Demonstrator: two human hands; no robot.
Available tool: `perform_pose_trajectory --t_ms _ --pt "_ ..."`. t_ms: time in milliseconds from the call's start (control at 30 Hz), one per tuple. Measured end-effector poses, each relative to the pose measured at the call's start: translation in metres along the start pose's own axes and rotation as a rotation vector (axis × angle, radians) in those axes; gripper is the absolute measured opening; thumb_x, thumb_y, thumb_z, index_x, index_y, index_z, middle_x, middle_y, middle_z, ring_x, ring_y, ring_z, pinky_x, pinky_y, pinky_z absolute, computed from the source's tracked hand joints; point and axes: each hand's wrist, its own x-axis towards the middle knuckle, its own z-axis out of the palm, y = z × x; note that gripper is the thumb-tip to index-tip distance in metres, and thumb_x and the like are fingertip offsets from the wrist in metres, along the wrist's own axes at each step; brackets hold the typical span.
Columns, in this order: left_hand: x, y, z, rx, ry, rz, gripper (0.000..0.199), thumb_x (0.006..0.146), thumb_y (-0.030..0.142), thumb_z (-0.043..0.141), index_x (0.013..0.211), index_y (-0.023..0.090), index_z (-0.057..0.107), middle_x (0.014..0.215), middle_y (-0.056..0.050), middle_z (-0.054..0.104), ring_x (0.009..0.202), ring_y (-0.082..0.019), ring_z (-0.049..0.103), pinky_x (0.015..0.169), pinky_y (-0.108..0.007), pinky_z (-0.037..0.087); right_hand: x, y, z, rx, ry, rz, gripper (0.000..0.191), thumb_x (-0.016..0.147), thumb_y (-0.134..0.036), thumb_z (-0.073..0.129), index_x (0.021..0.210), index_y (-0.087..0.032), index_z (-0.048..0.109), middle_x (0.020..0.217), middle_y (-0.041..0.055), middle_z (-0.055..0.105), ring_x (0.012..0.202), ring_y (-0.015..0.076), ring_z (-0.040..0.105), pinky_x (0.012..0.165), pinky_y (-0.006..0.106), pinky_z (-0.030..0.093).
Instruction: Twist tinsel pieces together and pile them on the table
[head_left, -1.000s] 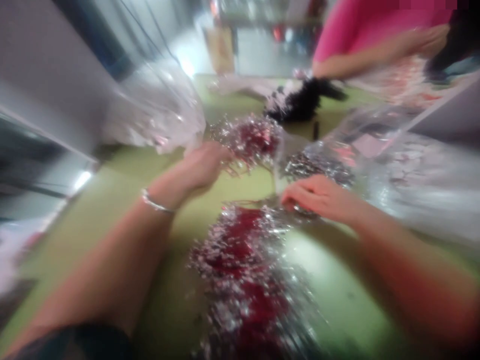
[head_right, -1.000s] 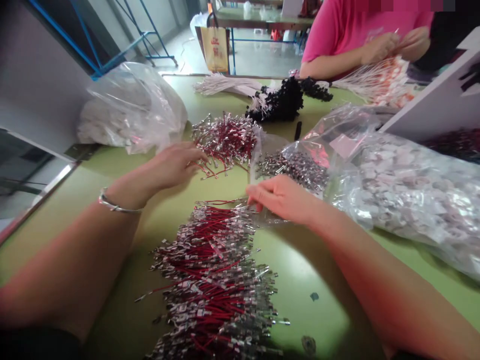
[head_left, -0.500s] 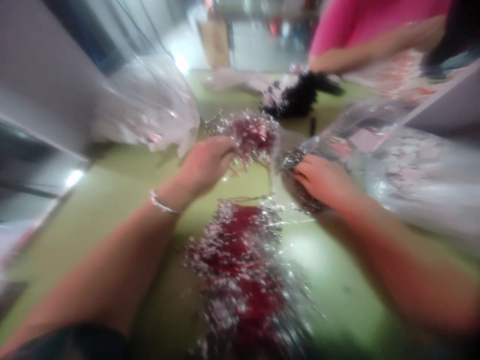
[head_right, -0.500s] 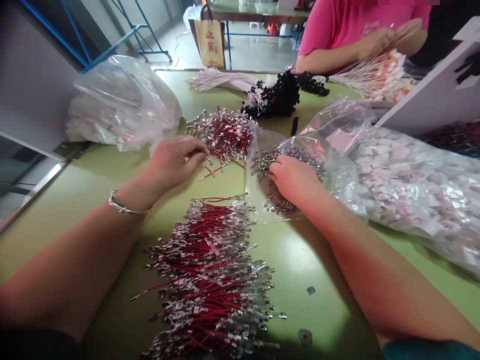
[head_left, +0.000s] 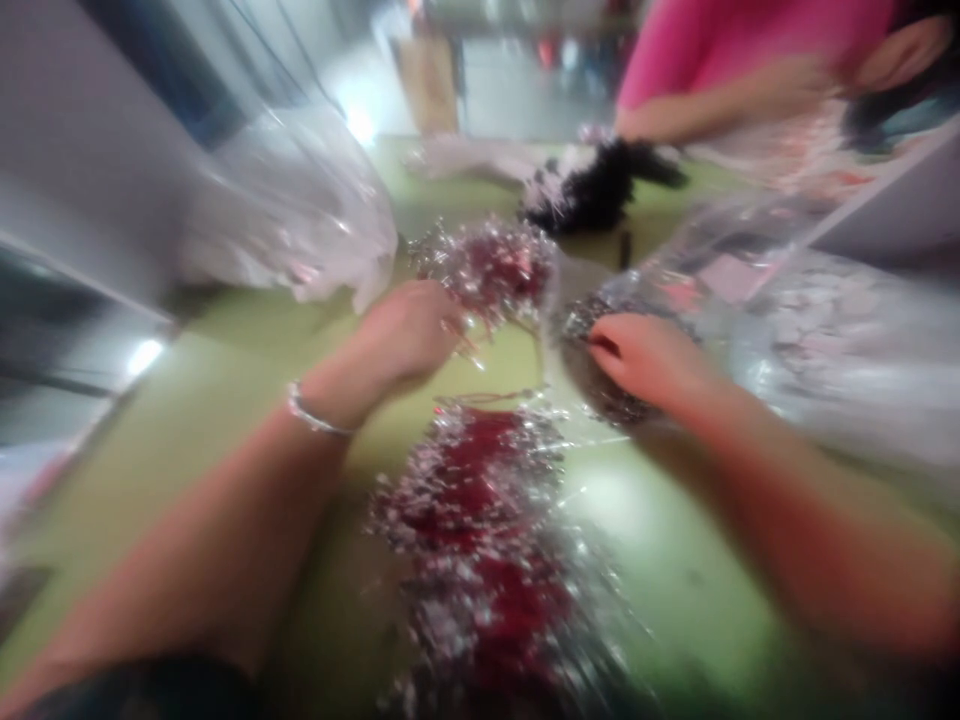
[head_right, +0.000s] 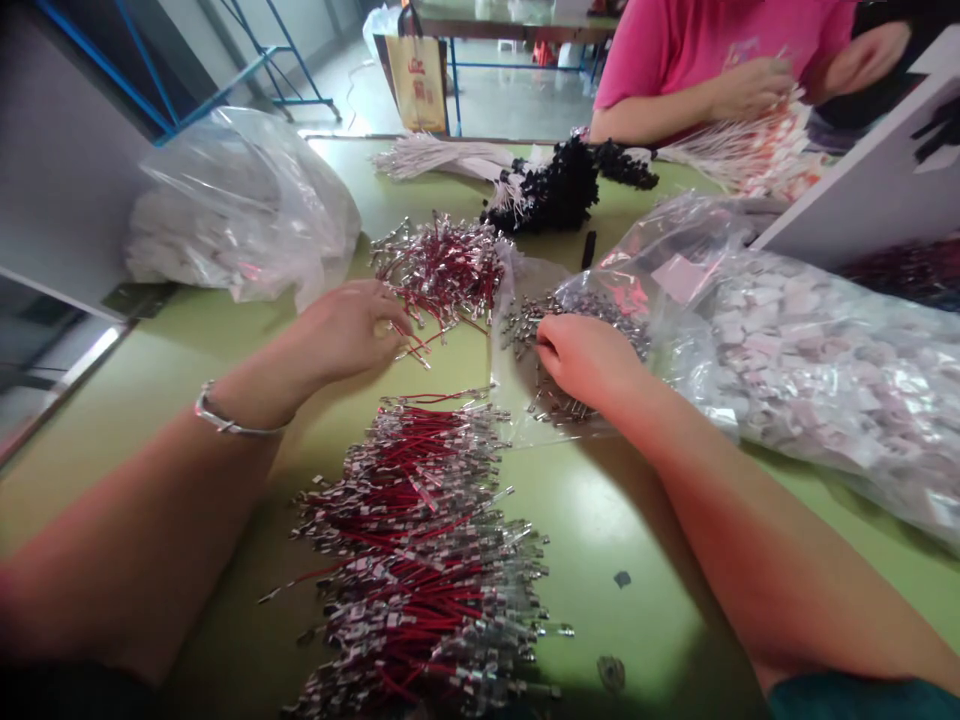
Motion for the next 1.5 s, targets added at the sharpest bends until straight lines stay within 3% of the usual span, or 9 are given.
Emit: perform_pose_trajectory --t_ms 100,233,433,733,900,1033,1167,1267,1500 --pt "-0.005 0.011 -0.007 0.180 -0.038 0.093 0.018 0.078 0.021 0.056 0.083 0.020 0.073 0.089 -0.008 0.063 0.095 -0.026 0.055 0.088 -0.042 0.042 0.000 0.001 0.000 -0.019 0.004 -0.014 0.021 0.090 -0.027 0.047 0.088 -0.020 0.066 0.093 0.0088 0.070 0.078 0.0226 0.060 0.066 0.033 0.039" --pt "-0.005 0.016 0.001 0.250 0.001 0.118 0.025 0.079 0.012 0.052 0.098 0.019 0.067 0.098 -0.010 0.060 0.101 -0.029 0.049 0.089 -0.043 0.039 0.001 0.004 0.001 -0.008 0.039 0.004 0.021 0.089 -0.026 0.046 0.089 -0.020 0.066 0.090 0.0084 0.070 0.076 0.0224 0.060 0.065 0.034 0.039" --pt "0.003 0.011 0.017 0.270 -0.050 0.139 0.022 0.083 0.012 0.043 0.085 0.014 0.065 0.092 -0.013 0.056 0.095 -0.028 0.048 0.083 -0.042 0.040 0.000 0.005 0.001 -0.003 0.057 -0.027 0.022 0.090 -0.027 0.045 0.089 -0.021 0.066 0.093 0.0077 0.070 0.078 0.0223 0.060 0.064 0.034 0.039" --pt "0.006 0.014 0.016 0.041 0.014 0.151 0.021 0.091 0.024 0.045 0.073 0.018 0.056 0.090 -0.010 0.057 0.093 -0.023 0.048 0.085 -0.039 0.042 0.000 0.005 0.001 0.016 0.062 0.006 0.022 0.091 -0.028 0.045 0.090 -0.021 0.065 0.089 0.0076 0.071 0.075 0.0221 0.060 0.063 0.034 0.038" --pt "0.001 0.026 0.008 -0.232 0.269 0.031 0.012 0.089 0.015 0.044 0.091 0.017 0.056 0.088 -0.006 0.061 0.080 -0.016 0.055 0.076 -0.034 0.047 -0.002 0.006 0.001 0.200 0.160 0.066 0.019 0.089 -0.030 0.050 0.092 -0.022 0.067 0.084 0.0066 0.071 0.071 0.0206 0.061 0.066 0.034 0.042" --pt "0.003 0.023 0.023 -0.542 0.407 0.062 0.020 0.089 0.012 0.047 0.104 0.019 0.058 0.087 -0.003 0.064 0.077 -0.012 0.060 0.070 -0.027 0.051 -0.003 0.000 0.006 0.377 0.196 0.000 0.018 0.086 -0.028 0.053 0.090 -0.021 0.069 0.090 0.0057 0.073 0.076 0.0199 0.064 0.071 0.034 0.046" --pt "0.008 0.013 0.040 -0.809 0.326 -0.017 0.020 0.088 0.019 0.054 0.105 0.020 0.065 0.085 -0.003 0.068 0.072 -0.011 0.062 0.064 -0.025 0.053 -0.003 -0.005 0.013 0.455 0.201 -0.126 0.020 0.087 -0.025 0.051 0.091 -0.021 0.070 0.096 0.0055 0.073 0.084 0.0202 0.065 0.078 0.034 0.048" --pt "0.006 0.016 0.038 -0.942 0.300 -0.083 0.013 0.088 0.024 0.056 0.095 0.020 0.066 0.088 -0.004 0.070 0.073 -0.011 0.064 0.063 -0.025 0.054 -0.004 -0.010 0.012 0.503 0.177 -0.136 0.017 0.086 -0.024 0.053 0.087 -0.021 0.070 0.092 0.0050 0.073 0.081 0.0192 0.065 0.076 0.034 0.048" --pt "-0.007 0.049 0.029 -0.889 0.190 -0.135 0.016 0.086 0.023 0.055 0.094 0.019 0.068 0.069 -0.003 0.063 0.058 -0.010 0.053 0.048 -0.023 0.042 -0.016 -0.032 -0.003 0.682 0.272 -0.053 0.011 0.082 -0.023 0.056 0.079 -0.019 0.066 0.079 0.0025 0.070 0.067 0.0144 0.059 0.066 0.029 0.044"
